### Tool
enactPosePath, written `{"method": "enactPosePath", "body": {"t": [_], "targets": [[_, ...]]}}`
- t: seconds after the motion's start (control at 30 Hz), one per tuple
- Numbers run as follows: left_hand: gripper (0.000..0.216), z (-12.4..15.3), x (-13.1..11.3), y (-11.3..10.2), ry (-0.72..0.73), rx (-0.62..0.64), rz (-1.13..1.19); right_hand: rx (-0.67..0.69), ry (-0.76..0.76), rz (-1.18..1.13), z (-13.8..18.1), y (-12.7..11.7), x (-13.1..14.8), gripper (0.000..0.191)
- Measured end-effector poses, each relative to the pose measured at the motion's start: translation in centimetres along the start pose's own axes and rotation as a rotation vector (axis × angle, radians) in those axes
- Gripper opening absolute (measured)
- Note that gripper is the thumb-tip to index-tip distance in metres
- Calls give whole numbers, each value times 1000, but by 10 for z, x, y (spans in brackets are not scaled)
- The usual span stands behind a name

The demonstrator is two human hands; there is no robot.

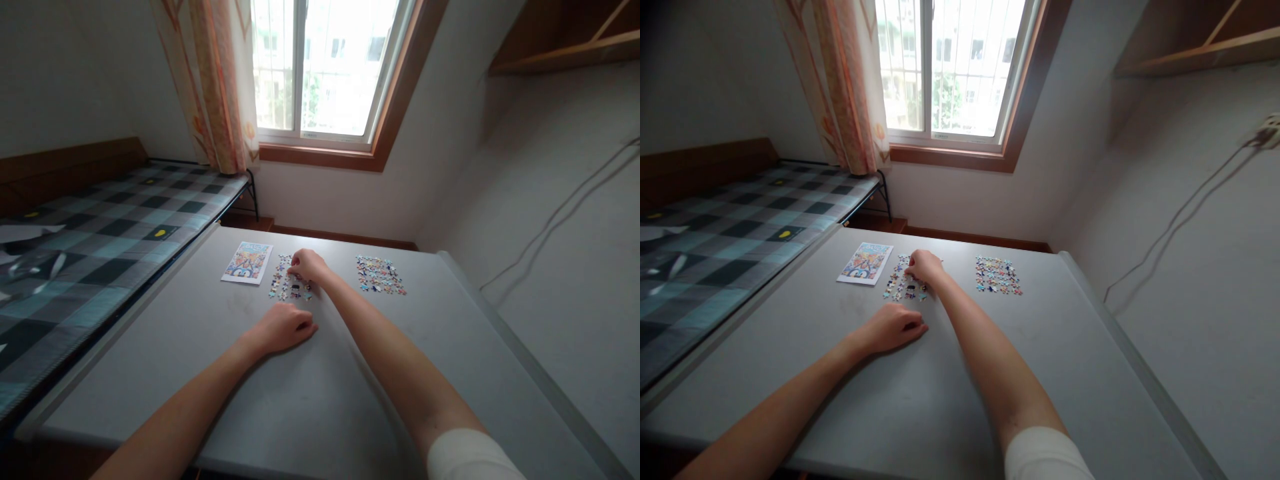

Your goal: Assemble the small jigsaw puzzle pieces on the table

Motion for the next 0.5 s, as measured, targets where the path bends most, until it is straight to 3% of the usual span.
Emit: {"method": "enactPosePath", "body": {"t": [0.33, 0.5], "targets": [[38, 0, 0, -1, 2, -4, 16, -86, -73, -5, 1, -5, 8, 16], [38, 1, 0, 0, 15, -13, 46, -222, -81, -268, 6, -10, 9, 6]]}}
Point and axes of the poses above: each hand's wrist, its own z-axis away from the middle knuckle, its own y-axis out of the palm, x = y × z, the point moved 10 cm from there along -z, towards the middle knuckle, and after that the axes turned 13 degrees about -y, right-handed, at the moved point
